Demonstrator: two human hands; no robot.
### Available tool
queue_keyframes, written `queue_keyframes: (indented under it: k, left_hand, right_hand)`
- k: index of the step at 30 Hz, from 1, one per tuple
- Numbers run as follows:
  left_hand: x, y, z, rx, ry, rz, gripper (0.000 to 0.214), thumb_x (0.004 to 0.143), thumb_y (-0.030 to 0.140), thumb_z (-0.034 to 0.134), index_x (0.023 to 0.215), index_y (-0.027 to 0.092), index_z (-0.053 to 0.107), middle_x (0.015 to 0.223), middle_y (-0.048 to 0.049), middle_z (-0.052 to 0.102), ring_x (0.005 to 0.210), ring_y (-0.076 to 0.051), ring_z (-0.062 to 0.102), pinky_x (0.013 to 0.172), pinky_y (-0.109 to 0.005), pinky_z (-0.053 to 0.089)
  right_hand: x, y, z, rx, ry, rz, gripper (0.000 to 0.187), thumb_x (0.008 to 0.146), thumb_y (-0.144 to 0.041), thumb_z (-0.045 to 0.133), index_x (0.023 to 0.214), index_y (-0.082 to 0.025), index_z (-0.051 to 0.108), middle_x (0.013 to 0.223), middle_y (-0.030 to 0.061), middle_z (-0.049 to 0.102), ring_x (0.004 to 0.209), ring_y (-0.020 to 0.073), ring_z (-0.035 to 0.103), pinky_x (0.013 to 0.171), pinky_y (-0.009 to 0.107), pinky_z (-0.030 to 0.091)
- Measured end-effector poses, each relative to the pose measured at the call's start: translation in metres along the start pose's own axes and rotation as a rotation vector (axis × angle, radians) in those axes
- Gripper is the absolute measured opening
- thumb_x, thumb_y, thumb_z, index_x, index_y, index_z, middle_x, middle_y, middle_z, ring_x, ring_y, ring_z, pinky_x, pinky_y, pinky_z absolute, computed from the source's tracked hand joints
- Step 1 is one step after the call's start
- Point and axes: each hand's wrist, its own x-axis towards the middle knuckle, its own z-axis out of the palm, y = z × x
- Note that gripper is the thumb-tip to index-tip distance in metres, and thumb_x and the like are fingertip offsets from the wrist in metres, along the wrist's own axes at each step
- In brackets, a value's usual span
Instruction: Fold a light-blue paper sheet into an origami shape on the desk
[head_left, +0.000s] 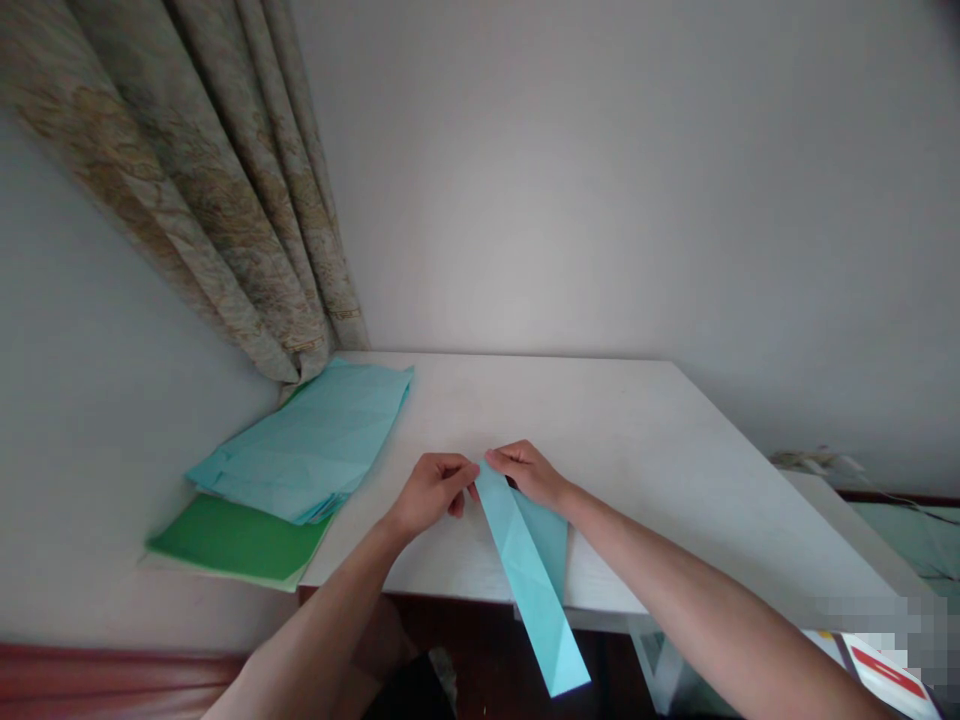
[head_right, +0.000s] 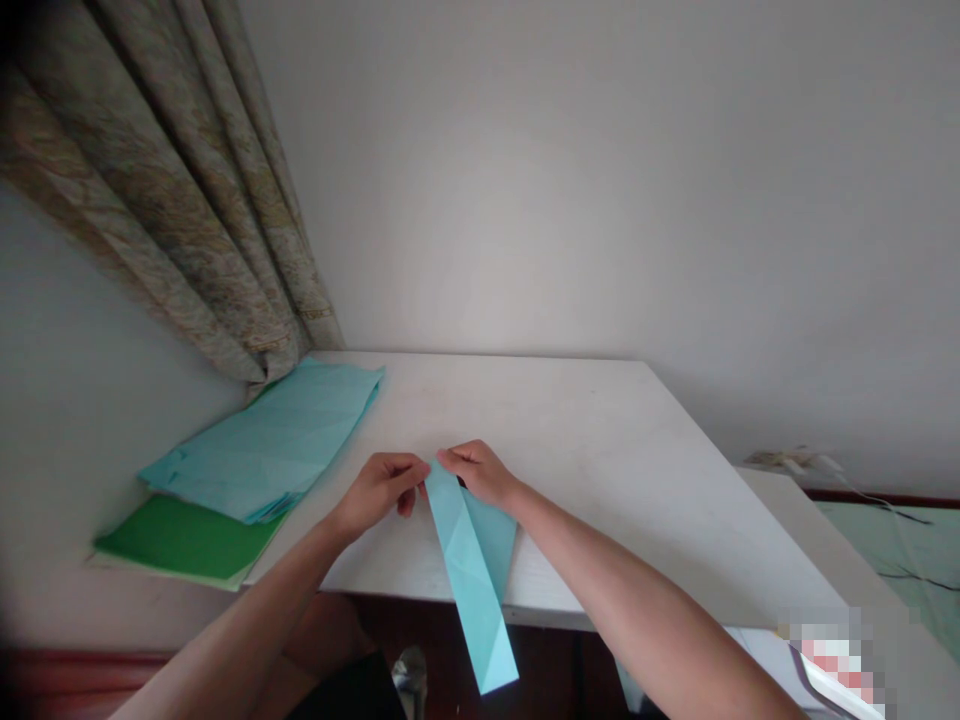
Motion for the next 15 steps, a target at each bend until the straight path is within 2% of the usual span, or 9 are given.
queue_keyframes:
  k: [10, 15]
  left_hand:
    - [0.0003, 0.0012, 0.0008, -0.007, 0.02, 0.005, 0.038, 0.083, 0.042, 0.05, 0.059, 0.015, 0.06, 0.039, 0.0026, 0.05, 0.037, -0.01, 0.042, 0.045, -0.023, 0.032]
    - [0.0008, 0.0024, 0.0019, -0.028, 0.048, 0.008, 0.037, 0.082, 0.042, 0.051, 0.059, 0.015, 0.06, 0.04, 0.0022, 0.05, 0.038, -0.01, 0.043, 0.044, -0.023, 0.031]
  right_hand:
    - [0.0026, 0.0044, -0.0013, -0.222, 0.108, -0.103, 0.05, 0.085, -0.057, 0.045, 0.054, -0.018, 0.039, 0.051, -0.0054, 0.03, 0.049, 0.0088, 0.03, 0.047, 0.024, 0.022]
    - [0.0013, 0.0019, 0.0, -0.202, 0.132, -0.154, 0.05, 0.088, -0.057, 0.039, 0.056, -0.018, 0.042, 0.053, -0.0045, 0.033, 0.051, 0.0092, 0.032, 0.048, 0.024, 0.024]
